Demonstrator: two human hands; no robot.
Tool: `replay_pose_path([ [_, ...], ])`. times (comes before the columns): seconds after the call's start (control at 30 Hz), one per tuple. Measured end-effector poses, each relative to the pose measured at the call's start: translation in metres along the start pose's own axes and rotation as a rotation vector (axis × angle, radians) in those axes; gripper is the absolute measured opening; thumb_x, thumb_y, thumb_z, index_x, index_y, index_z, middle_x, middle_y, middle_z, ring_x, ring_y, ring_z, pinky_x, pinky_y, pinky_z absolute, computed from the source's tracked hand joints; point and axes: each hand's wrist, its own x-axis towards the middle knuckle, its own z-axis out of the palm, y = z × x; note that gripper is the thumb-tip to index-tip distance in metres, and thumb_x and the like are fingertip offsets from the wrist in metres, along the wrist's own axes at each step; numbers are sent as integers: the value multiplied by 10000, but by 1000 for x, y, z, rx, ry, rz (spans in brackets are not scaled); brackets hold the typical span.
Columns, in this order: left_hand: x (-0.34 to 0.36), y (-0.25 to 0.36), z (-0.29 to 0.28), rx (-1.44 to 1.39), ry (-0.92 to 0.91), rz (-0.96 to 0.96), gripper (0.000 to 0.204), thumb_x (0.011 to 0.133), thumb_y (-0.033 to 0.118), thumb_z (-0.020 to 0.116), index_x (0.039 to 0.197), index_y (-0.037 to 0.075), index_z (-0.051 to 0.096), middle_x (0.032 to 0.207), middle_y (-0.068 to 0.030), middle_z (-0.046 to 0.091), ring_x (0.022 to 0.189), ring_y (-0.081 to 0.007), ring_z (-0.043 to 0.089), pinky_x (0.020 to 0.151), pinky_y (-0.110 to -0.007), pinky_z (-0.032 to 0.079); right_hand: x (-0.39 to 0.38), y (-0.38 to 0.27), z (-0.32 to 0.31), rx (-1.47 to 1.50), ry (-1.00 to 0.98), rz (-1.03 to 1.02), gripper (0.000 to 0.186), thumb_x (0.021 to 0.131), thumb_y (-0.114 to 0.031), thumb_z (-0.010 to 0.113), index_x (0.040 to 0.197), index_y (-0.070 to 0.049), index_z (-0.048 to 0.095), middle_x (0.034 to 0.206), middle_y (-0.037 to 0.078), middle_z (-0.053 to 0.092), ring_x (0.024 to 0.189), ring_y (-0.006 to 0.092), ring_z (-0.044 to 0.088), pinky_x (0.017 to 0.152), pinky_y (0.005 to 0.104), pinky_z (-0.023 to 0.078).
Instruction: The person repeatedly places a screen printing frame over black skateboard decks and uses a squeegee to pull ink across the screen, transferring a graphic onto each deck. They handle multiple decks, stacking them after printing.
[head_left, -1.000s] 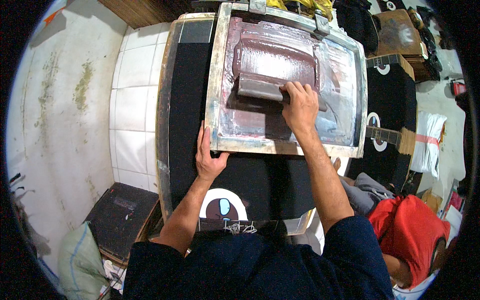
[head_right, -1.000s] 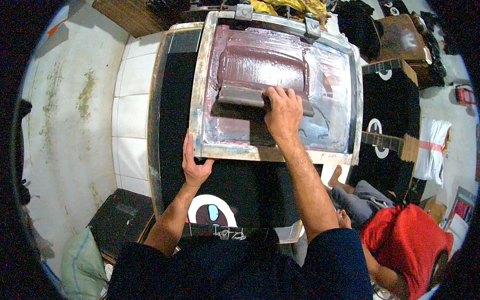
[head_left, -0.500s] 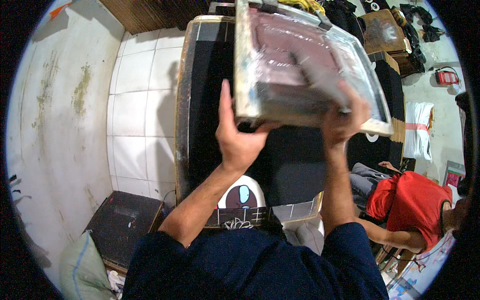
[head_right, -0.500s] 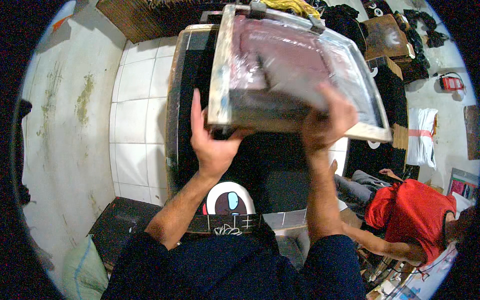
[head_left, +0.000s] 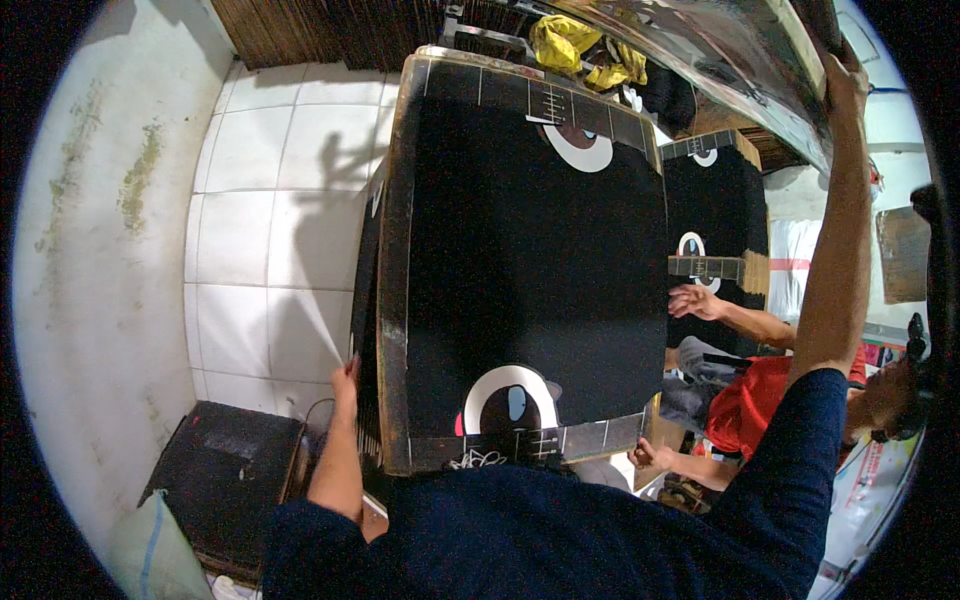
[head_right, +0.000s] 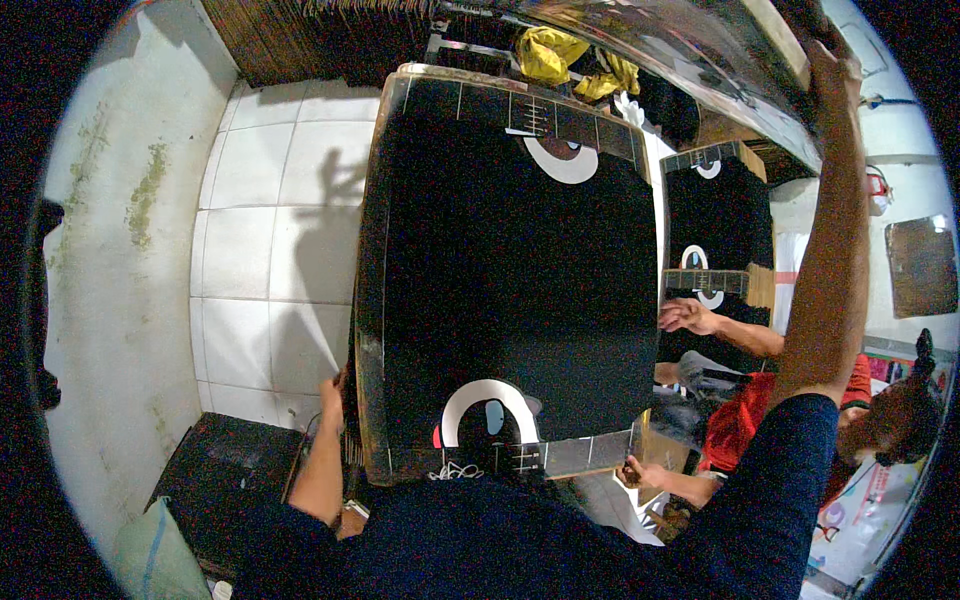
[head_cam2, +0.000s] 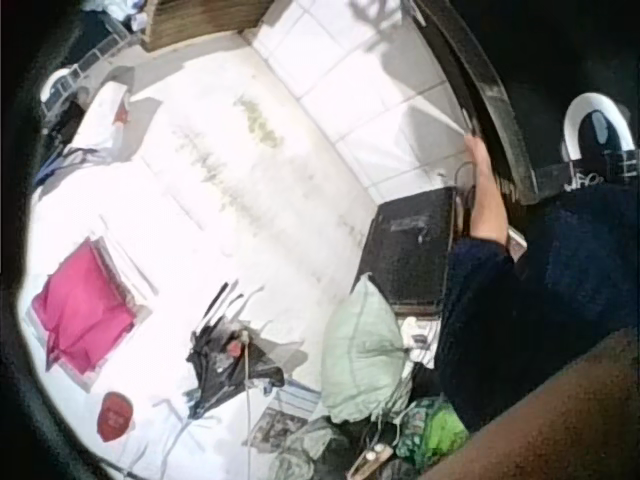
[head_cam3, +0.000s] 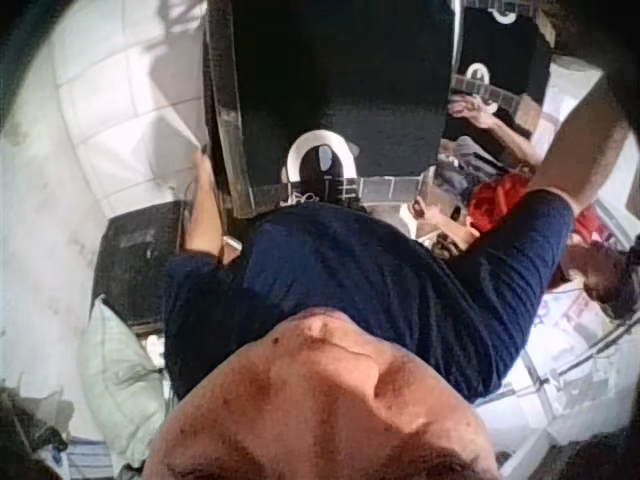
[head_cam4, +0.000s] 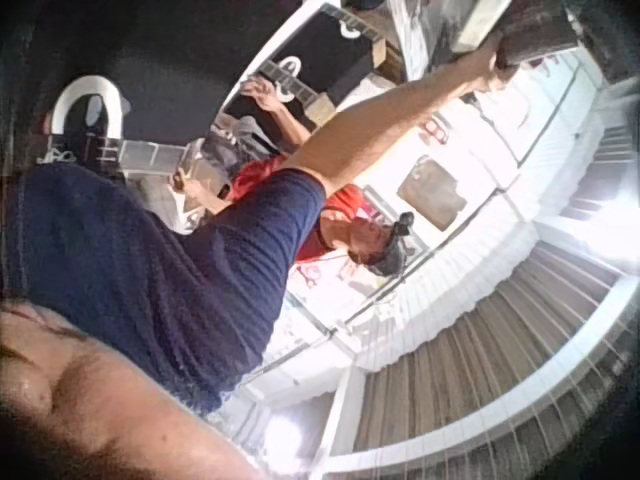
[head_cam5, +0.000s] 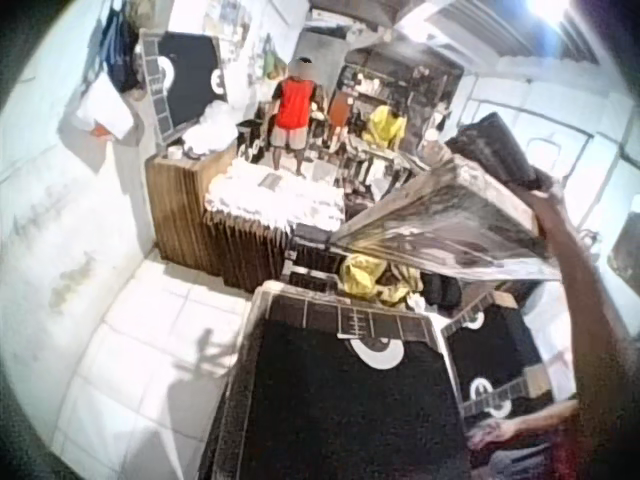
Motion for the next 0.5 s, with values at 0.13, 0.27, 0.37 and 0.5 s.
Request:
replay_pose_path([
  [0.13,-16,-75,-1,180,31,143,425,1071,362,594,1361,64,677,1352,-198,670,1230,-296,641,1037,-388,476,39,31,-21,-44,-155,112,553,936,-263,702,1431,-41,595,1220,103,707,1043,218,672,909,352,534],
  [0.27,-15,-80,4,426,348,557,337,1029,277,644,1294,81,718,1241,-201,688,1126,-384,651,955,-462,503,61,64,-25,154,-143,75,462,959,-267,633,1362,-40,647,1179,78,711,1020,184,656,899,328,521],
  [0.37,-19,-89,2,410,542,593,321,998,207,666,1291,84,703,1195,-192,686,1107,-404,635,923,-492,500,88,86,-23,85,-203,-41,468,967,-290,621,1360,-38,645,1187,80,709,1021,186,658,899,330,522],
  [0.5,-37,-117,-25,593,632,348,320,973,203,681,1269,83,702,1196,-207,683,1092,-433,640,896,-526,506,112,115,-36,-30,-223,-43,486,971,-320,617,1366,-37,641,1190,80,708,1017,191,660,903,332,520],
])
